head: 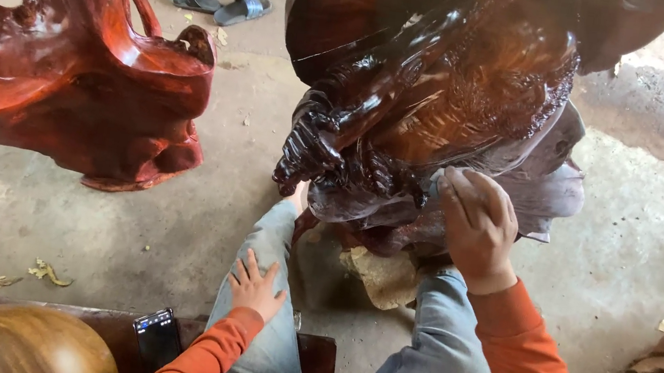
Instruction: Sanding and polishing an intricately carved wooden sculpture by hand using a small piece of abrasive material.
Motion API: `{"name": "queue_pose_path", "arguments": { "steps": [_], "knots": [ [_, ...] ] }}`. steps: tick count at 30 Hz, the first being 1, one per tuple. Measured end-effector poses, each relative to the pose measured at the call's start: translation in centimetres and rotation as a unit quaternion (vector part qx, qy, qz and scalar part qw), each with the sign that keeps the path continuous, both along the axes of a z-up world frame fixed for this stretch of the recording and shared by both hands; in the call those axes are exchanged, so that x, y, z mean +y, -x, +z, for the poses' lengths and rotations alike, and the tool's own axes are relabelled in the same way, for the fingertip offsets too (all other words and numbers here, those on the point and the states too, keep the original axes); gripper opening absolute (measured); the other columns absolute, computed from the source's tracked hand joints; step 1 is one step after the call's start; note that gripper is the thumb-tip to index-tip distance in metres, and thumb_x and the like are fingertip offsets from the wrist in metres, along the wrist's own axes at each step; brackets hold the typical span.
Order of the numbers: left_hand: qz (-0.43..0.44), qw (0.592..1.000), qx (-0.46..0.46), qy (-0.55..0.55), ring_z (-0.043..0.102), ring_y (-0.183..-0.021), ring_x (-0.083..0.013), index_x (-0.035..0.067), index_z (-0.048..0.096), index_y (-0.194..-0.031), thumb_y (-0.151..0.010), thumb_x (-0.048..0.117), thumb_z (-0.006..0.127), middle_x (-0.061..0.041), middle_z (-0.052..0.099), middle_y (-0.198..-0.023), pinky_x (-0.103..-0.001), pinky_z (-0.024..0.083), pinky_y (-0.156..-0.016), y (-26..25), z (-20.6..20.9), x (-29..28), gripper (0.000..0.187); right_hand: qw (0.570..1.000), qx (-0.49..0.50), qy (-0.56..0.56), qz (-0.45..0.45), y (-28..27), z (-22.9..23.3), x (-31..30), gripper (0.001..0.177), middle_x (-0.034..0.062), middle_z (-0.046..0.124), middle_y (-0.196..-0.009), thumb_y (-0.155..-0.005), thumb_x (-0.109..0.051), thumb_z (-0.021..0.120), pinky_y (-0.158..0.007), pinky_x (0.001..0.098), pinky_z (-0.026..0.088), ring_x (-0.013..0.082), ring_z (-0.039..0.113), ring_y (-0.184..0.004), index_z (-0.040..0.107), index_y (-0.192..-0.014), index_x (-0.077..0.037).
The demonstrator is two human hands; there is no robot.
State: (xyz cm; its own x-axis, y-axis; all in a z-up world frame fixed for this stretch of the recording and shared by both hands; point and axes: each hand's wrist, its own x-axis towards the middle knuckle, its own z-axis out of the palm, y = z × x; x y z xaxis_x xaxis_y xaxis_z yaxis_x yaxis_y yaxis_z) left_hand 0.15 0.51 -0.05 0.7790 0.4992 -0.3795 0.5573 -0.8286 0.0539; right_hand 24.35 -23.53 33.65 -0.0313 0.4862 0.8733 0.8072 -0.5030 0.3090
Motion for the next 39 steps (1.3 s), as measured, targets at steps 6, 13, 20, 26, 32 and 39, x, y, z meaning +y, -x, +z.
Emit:
{"name": "queue_pose_path", "arguments": {
  "steps": [6, 13, 20, 26, 32, 39],
  "knots": [
    [-0.007, 1.000, -0.001, -0.011, 0.025, -0.151, -0.0500, 0.036, 0.045, -0.150, -0.088, 0.061, 0.061, -0.025, 0.013, -0.169, -0.066, 0.028, -0.115, 0.0, 0.4, -0.4, 0.068, 0.979, 0.186, -0.007, 0.081, 1.4, 1.4, 1.5, 0.015, 0.0095, 0.077, -0.101, -0.094, 0.003, 0.066, -0.081, 0.0421, 0.058, 0.0337, 0.068, -0.091, 0.077, -0.099, -0.006],
    [-0.009, 1.000, 0.002, -0.009, 0.025, -0.151, -0.0505, 0.034, 0.044, -0.150, -0.089, 0.060, 0.060, -0.026, 0.013, -0.168, -0.065, 0.028, -0.115, -0.1, 0.5, -0.6, 0.067, 0.940, 0.304, -0.033, 0.148, -0.5, 0.8, -0.5, 0.010, 0.0196, 0.072, -0.092, -0.096, 0.000, 0.067, -0.078, 0.0464, 0.055, 0.0420, 0.066, -0.086, 0.075, -0.090, -0.001],
    [0.001, 0.999, -0.036, -0.017, 0.020, -0.149, -0.0543, 0.033, 0.038, -0.152, -0.082, 0.061, 0.065, -0.028, 0.002, -0.168, -0.066, 0.026, -0.114, -0.2, -1.8, -0.3, 0.080, 0.956, 0.288, 0.027, 0.054, 1.6, 2.2, 1.2, 0.030, 0.0127, 0.074, -0.102, -0.073, 0.017, 0.067, -0.080, 0.0396, 0.054, 0.0305, 0.064, -0.094, 0.072, -0.098, 0.001],
    [0.000, 0.999, -0.030, -0.010, 0.018, -0.149, -0.0542, 0.032, 0.037, -0.154, -0.084, 0.061, 0.064, -0.028, 0.002, -0.168, -0.066, 0.024, -0.115, 0.2, -1.6, 0.1, 0.080, 0.900, 0.422, 0.108, 0.013, -0.7, 2.7, -1.2, 0.019, 0.0121, 0.064, -0.099, -0.095, -0.017, 0.073, -0.070, 0.0342, 0.053, 0.0231, 0.060, -0.081, 0.074, -0.108, -0.004],
    [-0.003, 0.998, -0.054, -0.025, 0.023, -0.147, -0.0536, 0.032, 0.039, -0.153, -0.081, 0.061, 0.067, -0.027, 0.006, -0.168, -0.065, 0.027, -0.113, -0.1, -2.0, -0.3, 0.082, 0.965, 0.238, 0.094, 0.049, 0.8, 2.5, 0.6, 0.030, 0.0075, 0.076, -0.108, -0.074, 0.014, 0.068, -0.085, 0.0382, 0.056, 0.0267, 0.063, -0.096, 0.072, -0.100, -0.001],
    [0.005, 0.999, -0.046, -0.011, 0.020, -0.149, -0.0529, 0.034, 0.039, -0.153, -0.082, 0.060, 0.067, -0.025, 0.005, -0.168, -0.065, 0.025, -0.115, 0.1, -2.1, 0.0, 0.080, 0.970, 0.161, 0.175, -0.044, 1.6, 2.8, 0.3, 0.026, 0.0074, 0.071, -0.121, -0.086, -0.005, 0.069, -0.087, 0.0389, 0.054, 0.0254, 0.060, -0.100, 0.072, -0.111, -0.006]
  ]
}}
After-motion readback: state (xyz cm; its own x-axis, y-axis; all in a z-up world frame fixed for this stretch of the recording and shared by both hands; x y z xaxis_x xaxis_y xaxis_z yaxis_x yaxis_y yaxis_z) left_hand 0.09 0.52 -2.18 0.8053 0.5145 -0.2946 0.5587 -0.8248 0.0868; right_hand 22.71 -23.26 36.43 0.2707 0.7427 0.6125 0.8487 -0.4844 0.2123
